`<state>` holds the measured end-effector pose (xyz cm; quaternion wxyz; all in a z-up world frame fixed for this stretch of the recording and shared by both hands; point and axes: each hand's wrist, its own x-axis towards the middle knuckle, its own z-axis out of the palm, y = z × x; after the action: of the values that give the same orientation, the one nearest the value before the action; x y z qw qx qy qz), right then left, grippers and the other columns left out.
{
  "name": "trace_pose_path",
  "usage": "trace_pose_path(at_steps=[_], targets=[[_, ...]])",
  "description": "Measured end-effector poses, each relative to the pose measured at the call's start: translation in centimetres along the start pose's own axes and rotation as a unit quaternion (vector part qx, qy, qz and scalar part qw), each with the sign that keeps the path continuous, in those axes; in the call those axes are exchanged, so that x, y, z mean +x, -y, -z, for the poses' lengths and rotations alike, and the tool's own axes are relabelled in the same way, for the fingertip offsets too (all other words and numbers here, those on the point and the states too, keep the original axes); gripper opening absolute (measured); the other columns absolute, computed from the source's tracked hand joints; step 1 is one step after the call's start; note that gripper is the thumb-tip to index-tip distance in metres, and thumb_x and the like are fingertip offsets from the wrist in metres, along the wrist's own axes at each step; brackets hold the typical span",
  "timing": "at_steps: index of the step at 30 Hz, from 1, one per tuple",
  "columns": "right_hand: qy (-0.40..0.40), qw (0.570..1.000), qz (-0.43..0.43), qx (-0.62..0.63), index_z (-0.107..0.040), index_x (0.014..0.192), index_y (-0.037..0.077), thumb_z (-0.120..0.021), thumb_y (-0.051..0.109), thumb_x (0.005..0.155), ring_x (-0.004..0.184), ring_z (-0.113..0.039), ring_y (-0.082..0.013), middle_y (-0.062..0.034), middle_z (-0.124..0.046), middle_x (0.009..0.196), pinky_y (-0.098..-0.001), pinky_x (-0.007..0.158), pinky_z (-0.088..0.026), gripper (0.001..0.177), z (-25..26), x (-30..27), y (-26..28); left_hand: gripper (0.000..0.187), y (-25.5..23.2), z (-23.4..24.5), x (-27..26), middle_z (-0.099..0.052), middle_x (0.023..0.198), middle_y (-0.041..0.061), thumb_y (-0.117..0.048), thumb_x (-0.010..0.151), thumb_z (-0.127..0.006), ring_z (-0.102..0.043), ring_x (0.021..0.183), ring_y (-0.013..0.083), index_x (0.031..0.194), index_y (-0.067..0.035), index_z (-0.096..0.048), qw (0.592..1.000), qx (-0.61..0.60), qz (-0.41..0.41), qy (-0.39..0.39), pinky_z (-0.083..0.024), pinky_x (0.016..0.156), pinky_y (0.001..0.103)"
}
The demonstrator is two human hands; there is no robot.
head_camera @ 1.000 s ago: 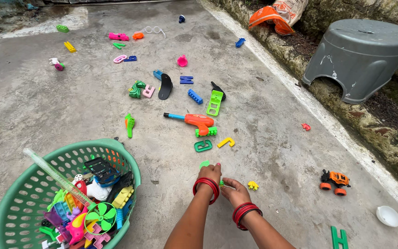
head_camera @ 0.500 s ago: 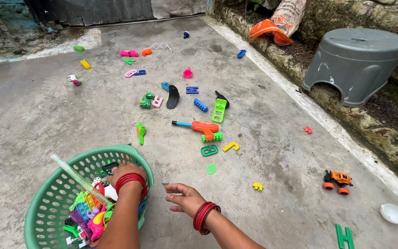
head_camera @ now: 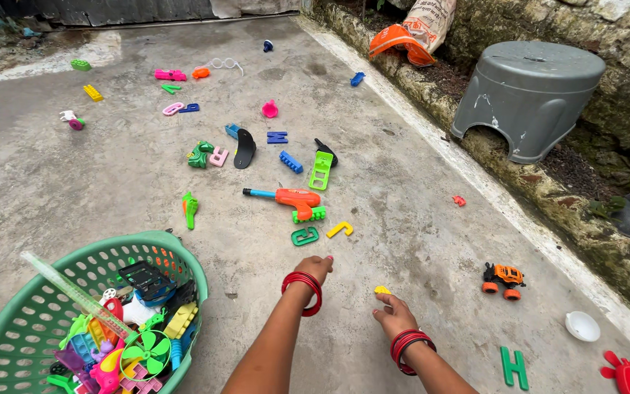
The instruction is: The person picks up plastic toys and alphabet blocks from the floor and places them into a green basket, then handles a toy water gun and toy glasses.
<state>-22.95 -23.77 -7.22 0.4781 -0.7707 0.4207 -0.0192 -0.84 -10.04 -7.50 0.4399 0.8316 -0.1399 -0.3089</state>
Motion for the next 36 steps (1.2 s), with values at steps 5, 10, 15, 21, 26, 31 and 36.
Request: trace_pose_path(at_steps=[5, 10, 15, 21, 26, 31, 36], targets=[[0.018, 0.999, -0.013, -0.045, -0.048, 0.150, 0.021, -0.073, 0.026, 0.087, 0.144, -0.046, -0.0253, -0.0078, -0.042, 0.158, -0.0384, 0.117, -0.041, 0.068, 2.0, 2.0, -0.9, 0.059, -2.3, -7.9, -1.5, -0.068, 0.130, 0.019, -0.054, 0.097, -0.051, -0.063, 0.123, 0.0320, 0.127, -0.006, -0.067, 0.996, -0.027, 0.014, 0.087, -0.047, 0.105, 0.041], [0.038, 0.998, 0.000, -0.046, -0.038, 0.155, 0.020, -0.073, 0.027, 0.085, 0.146, -0.043, -0.0264, -0.0097, -0.039, 0.159, -0.0386, 0.119, -0.037, 0.079, 2.1, 3.4, -1.2, 0.061, -5.1, -10.8, -3.8, -0.064, 0.138, 0.016, -0.054, 0.098, -0.047, -0.060, 0.129, 0.0305, 0.139, -0.010, -0.060, 0.990, -0.065, 0.036, 0.118, -0.046, 0.108, 0.040], [0.044, 0.997, 0.008, -0.070, -0.044, 0.152, 0.017, -0.071, 0.026, 0.085, 0.148, -0.041, -0.0244, -0.0082, -0.041, 0.160, -0.0375, 0.121, -0.034, 0.073, 1.8, 3.6, -1.7, 0.061, -5.2, -12.3, -4.4, -0.062, 0.139, 0.015, -0.054, 0.099, -0.047, -0.059, 0.129, 0.0301, 0.140, -0.010, -0.059, 0.984, -0.086, 0.070, 0.137, -0.046, 0.108, 0.041], [0.051, 0.997, -0.012, 0.054, -0.053, 0.146, 0.009, -0.068, 0.019, 0.088, 0.135, -0.056, -0.0231, -0.0136, -0.056, 0.148, -0.0362, 0.112, -0.044, 0.061, 0.9, 2.7, -2.9, 0.065, -3.6, -13.4, -2.4, -0.069, 0.130, 0.020, -0.055, 0.094, -0.055, -0.067, 0.120, 0.0316, 0.130, -0.001, -0.066, 0.984, -0.118, 0.090, 0.096, -0.050, 0.103, 0.041], [0.070, 0.972, -0.045, 0.219, -0.054, 0.142, 0.004, -0.066, 0.016, 0.089, 0.118, -0.064, -0.0251, -0.0143, -0.061, 0.142, -0.0360, 0.101, -0.053, 0.056, -0.5, 0.5, -0.6, 0.059, -2.5, -11.4, -1.2, -0.072, 0.118, 0.025, -0.053, 0.095, -0.056, -0.069, 0.113, 0.0362, 0.114, 0.000, -0.073, 0.996, -0.055, 0.034, 0.055, -0.051, 0.100, 0.042], [0.093, 0.952, -0.002, 0.291, -0.049, 0.144, 0.005, -0.065, 0.009, 0.088, 0.122, -0.064, -0.0204, -0.0120, -0.057, 0.141, -0.0342, 0.104, -0.054, 0.058, -3.8, -1.7, 4.1, 0.054, -3.0, -5.4, -2.1, -0.075, 0.107, 0.022, -0.050, 0.094, -0.053, -0.070, 0.105, 0.0371, 0.098, -0.004, -0.079, 1.000, -0.003, 0.023, -0.020, -0.052, 0.097, 0.044], [0.133, 0.934, 0.026, 0.330, -0.051, 0.141, 0.006, -0.065, 0.007, 0.087, 0.110, -0.065, -0.0197, -0.0109, -0.061, 0.133, -0.0326, 0.095, -0.054, 0.055, -8.8, -3.9, 9.5, 0.051, -1.5, 2.4, -3.5, -0.078, 0.101, 0.020, -0.049, 0.094, -0.052, -0.073, 0.101, 0.0366, 0.093, -0.007, -0.081, 0.992, 0.040, 0.015, -0.120, -0.054, 0.095, 0.045]])
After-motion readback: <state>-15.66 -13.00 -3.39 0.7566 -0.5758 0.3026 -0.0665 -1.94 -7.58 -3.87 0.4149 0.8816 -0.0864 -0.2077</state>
